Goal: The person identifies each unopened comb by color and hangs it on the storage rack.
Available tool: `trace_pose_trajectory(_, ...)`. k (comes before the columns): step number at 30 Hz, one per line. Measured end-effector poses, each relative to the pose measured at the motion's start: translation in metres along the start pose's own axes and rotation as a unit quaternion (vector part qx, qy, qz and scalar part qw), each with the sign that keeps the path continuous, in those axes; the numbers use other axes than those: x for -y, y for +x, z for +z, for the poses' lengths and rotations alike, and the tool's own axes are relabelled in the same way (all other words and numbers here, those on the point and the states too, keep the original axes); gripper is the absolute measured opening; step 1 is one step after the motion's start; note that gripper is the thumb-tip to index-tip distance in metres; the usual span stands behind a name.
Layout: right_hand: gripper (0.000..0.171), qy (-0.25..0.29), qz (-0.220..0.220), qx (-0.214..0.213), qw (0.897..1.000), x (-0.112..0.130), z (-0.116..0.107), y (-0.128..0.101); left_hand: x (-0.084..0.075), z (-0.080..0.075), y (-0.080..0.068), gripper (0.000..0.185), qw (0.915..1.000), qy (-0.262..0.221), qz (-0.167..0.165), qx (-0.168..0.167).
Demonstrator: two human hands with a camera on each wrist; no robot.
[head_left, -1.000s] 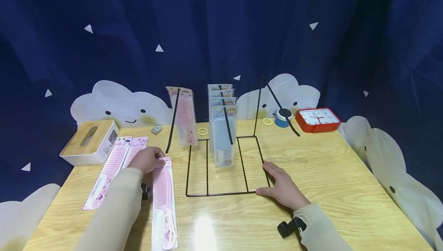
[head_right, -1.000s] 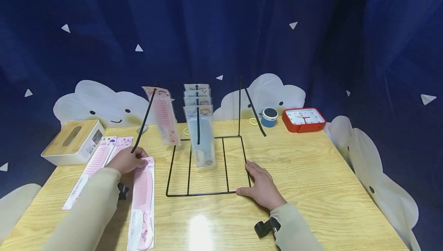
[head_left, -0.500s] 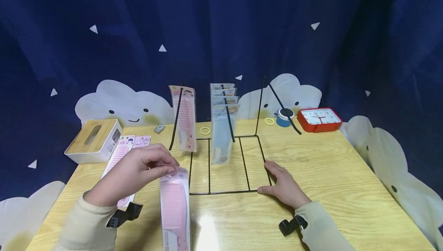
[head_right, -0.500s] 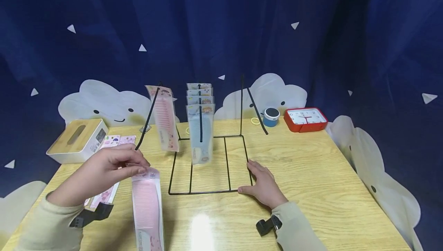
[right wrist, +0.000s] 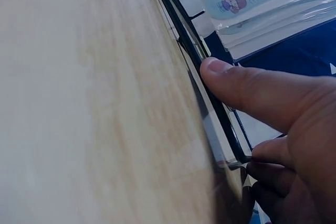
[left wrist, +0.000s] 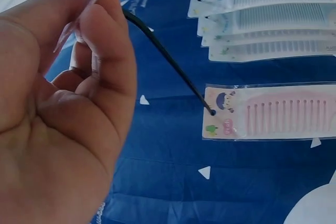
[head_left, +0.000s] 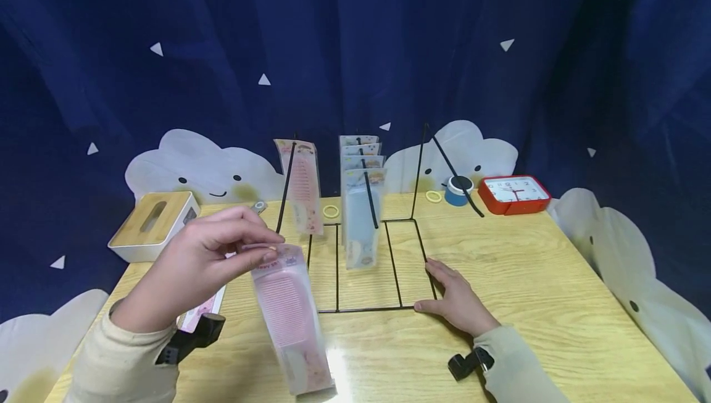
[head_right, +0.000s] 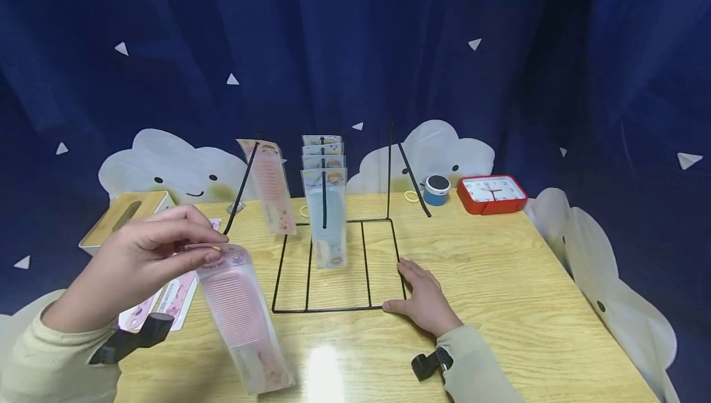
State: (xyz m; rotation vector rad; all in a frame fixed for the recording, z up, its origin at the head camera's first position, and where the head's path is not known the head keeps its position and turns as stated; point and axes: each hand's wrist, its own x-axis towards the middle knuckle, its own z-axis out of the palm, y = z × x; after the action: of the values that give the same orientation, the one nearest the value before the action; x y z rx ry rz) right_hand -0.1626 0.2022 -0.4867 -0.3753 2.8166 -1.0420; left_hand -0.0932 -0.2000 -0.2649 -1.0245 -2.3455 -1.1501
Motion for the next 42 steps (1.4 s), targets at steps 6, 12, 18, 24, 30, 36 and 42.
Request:
trace_pose_trajectory(6,0.099,0.005,0.000,0.001,1.000,-0.001,0.003,0.000,0.007,0.002,0.005,0.036,0.9998,-0.005,-0.011,-0.016)
trace_pose_trajectory(12,0.100,0.007,0.004,0.003,1.000,-0.001,0.003,-0.001,0.012,0.006,0.007,0.032,0.9993,-0.028,-0.020,-0.016)
trace_pose_trajectory(18,0.099,0.011,0.004,0.003,1.000,-0.001,0.003,-0.002,0.019,0.006,0.006,0.031,0.9986,-0.047,-0.019,-0.011)
trace_pose_trajectory(24,0.098,0.003,-0.003,0.002,1.000,-0.001,0.000,-0.001,0.030,0.005,0.002,0.031,0.9953,-0.090,-0.030,-0.017)
trace_pose_trajectory(30,0.098,0.004,-0.001,0.001,1.000,-0.002,-0.001,-0.001,0.038,0.009,0.006,0.021,0.9886,-0.122,-0.072,-0.051)
trace_pose_trajectory(36,0.098,0.005,0.000,0.001,1.000,-0.005,0.000,0.000,0.050,0.016,0.018,0.010,0.9836,-0.055,-0.148,-0.088)
trace_pose_trajectory(42,0.096,0.001,-0.012,0.000,1.000,-0.002,-0.001,-0.001,0.071,0.022,0.036,0.016,0.9722,-0.073,-0.180,-0.132)
